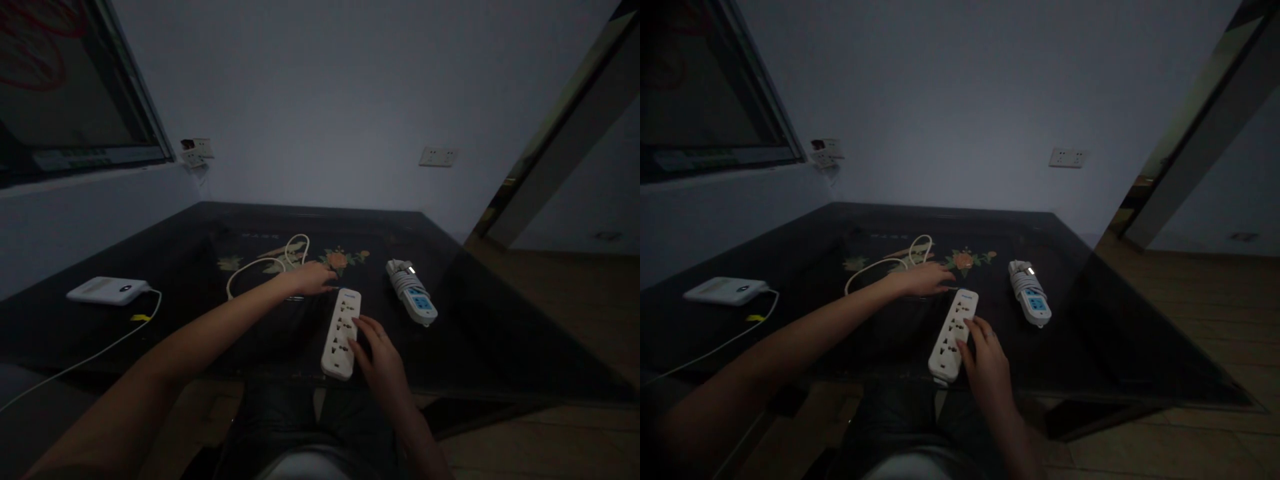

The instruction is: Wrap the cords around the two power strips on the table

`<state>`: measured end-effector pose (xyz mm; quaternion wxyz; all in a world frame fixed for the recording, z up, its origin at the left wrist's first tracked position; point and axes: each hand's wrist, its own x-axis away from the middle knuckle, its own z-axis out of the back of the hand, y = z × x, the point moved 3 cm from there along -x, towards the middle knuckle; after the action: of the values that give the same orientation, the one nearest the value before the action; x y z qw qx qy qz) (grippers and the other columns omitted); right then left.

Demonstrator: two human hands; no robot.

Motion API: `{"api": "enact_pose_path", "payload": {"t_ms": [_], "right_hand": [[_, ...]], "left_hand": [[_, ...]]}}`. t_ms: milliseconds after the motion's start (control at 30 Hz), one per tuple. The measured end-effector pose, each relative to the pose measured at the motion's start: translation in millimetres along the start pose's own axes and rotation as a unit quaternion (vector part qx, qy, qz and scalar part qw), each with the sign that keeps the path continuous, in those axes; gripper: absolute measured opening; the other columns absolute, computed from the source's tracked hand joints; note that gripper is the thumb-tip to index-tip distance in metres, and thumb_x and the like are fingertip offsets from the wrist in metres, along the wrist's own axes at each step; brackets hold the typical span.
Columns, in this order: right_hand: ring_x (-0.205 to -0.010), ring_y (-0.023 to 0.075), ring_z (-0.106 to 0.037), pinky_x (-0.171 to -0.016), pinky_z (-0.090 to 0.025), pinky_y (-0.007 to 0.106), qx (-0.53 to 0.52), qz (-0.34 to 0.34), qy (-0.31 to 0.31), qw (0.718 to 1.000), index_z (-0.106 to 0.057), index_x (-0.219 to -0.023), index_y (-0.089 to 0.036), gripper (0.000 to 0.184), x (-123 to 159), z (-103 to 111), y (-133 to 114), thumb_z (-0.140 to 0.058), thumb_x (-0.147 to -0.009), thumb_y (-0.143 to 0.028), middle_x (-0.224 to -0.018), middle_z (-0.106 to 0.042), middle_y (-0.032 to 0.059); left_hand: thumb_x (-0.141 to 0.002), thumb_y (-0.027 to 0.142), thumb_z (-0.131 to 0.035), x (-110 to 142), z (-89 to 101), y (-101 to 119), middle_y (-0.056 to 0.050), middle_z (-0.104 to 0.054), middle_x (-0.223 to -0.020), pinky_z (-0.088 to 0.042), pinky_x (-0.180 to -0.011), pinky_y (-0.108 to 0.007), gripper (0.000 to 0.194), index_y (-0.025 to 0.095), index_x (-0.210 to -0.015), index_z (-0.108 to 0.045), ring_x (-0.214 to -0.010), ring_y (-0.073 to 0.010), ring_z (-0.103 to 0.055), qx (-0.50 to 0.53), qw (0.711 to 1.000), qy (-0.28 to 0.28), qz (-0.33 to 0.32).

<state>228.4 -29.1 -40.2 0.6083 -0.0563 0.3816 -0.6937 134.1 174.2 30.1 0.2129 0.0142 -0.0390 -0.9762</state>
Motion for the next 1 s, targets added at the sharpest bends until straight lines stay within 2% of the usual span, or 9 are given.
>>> {"api": "enact_pose_path", "payload": {"t_ms": [133, 267, 400, 533, 667, 733, 833, 900, 1000], "right_hand": [[-0.123, 0.0278, -0.051, -0.099, -0.047, 0.044, -0.042, -0.046, 0.032, 0.998, -0.051, -0.127, -0.020, 0.040, 3.7, -15.9, -8.4, -0.048, -0.090, -0.034, -0.138, -0.046, 0.0138], [-0.132, 0.0310, -0.042, -0.102, -0.044, 0.047, -0.064, -0.078, 0.039, 0.994, -0.041, -0.136, -0.017, 0.051, 0.2, -24.2, -8.0, -0.048, -0.090, -0.035, -0.148, -0.033, 0.0180], [-0.133, 0.0330, -0.040, -0.104, -0.040, 0.052, -0.051, -0.081, 0.041, 0.995, -0.040, -0.137, -0.016, 0.053, -3.6, -29.3, -0.7, -0.050, -0.088, -0.036, -0.138, -0.047, 0.0186], [-0.127, 0.0301, -0.046, -0.104, -0.040, 0.050, -0.078, -0.076, 0.042, 0.993, -0.043, -0.135, -0.016, 0.049, -4.7, -31.6, 4.4, -0.047, -0.089, -0.034, -0.133, -0.053, 0.0167], [-0.131, 0.0285, -0.043, -0.108, -0.036, 0.050, -0.149, -0.095, 0.060, 0.982, -0.043, -0.134, -0.013, 0.049, -3.9, -30.6, 2.1, -0.044, -0.090, -0.033, -0.138, -0.048, 0.0181], [-0.135, 0.0269, -0.038, -0.110, -0.033, 0.049, -0.199, -0.109, 0.073, 0.971, -0.040, -0.136, -0.014, 0.050, -2.9, -27.7, -3.4, -0.042, -0.091, -0.034, -0.144, -0.042, 0.0173], [-0.138, 0.0238, -0.034, -0.111, -0.033, 0.045, -0.268, -0.115, 0.099, 0.951, -0.033, -0.142, -0.017, 0.053, -0.6, -19.0, -16.8, -0.039, -0.093, -0.035, -0.150, -0.034, 0.0144], [-0.137, 0.0231, -0.036, -0.110, -0.035, 0.044, -0.305, -0.110, 0.107, 0.940, -0.030, -0.144, -0.018, 0.053, 1.2, -11.8, -26.3, -0.039, -0.093, -0.035, -0.151, -0.034, 0.0134], [-0.136, 0.0243, -0.037, -0.110, -0.034, 0.046, -0.345, -0.098, 0.110, 0.927, -0.036, -0.141, -0.019, 0.052, 4.6, -1.0, -34.9, -0.042, -0.093, -0.036, -0.149, -0.038, 0.0129]], "left_hand": [[-0.084, 0.023, -0.055, 26.1, -2.1, 17.0, -0.011, -0.067, -0.107, -0.046, -0.087, -0.035, 0.024, 0.020, -0.105, -0.066, -0.100, -0.0259, -0.062, -0.006, 0.999, 0.014, 0.040], [-0.092, 0.034, -0.042, 55.9, -20.0, 37.9, -0.013, -0.066, -0.103, -0.048, -0.082, -0.036, 0.031, 0.017, -0.101, -0.066, -0.095, -0.0263, -0.063, 0.008, 0.995, 0.034, 0.094], [-0.093, 0.049, -0.036, 72.7, -52.6, 60.4, -0.015, -0.059, -0.120, -0.045, -0.090, -0.042, 0.047, 0.017, -0.116, -0.062, -0.110, -0.0309, -0.055, 0.041, 0.989, 0.050, 0.133], [-0.092, 0.043, -0.040, 72.4, -75.3, 70.7, -0.011, -0.052, -0.133, -0.039, -0.097, -0.049, 0.040, 0.026, -0.123, -0.059, -0.121, -0.0318, -0.046, 0.214, 0.953, 0.099, 0.192], [-0.089, 0.038, -0.045, 68.6, -84.6, 76.7, -0.009, -0.054, -0.134, -0.035, -0.103, -0.052, 0.044, 0.026, -0.130, -0.053, -0.123, -0.0303, -0.047, 0.288, 0.926, 0.123, 0.209], [-0.087, 0.035, -0.048, 68.2, -86.3, 83.4, -0.008, -0.053, -0.138, -0.036, -0.105, -0.047, 0.053, 0.026, -0.139, -0.042, -0.125, -0.0268, -0.048, 0.409, 0.882, 0.152, 0.178], [-0.082, 0.031, -0.058, 71.0, -84.4, 97.5, -0.007, -0.041, -0.148, -0.036, -0.109, -0.040, 0.076, 0.025, -0.149, -0.022, -0.132, -0.0238, -0.043, 0.629, 0.740, 0.212, 0.111], [-0.078, 0.030, -0.064, 75.5, -80.7, 106.7, -0.008, -0.038, -0.150, -0.037, -0.108, -0.039, 0.091, 0.026, -0.151, -0.011, -0.132, -0.0242, -0.043, 0.705, 0.664, 0.230, 0.095], [-0.075, 0.029, -0.071, 85.8, -71.9, 117.1, -0.009, -0.043, -0.146, -0.042, -0.104, -0.039, 0.103, 0.029, -0.151, -0.002, -0.126, -0.0263, -0.050, 0.763, 0.596, 0.233, 0.084]]}}
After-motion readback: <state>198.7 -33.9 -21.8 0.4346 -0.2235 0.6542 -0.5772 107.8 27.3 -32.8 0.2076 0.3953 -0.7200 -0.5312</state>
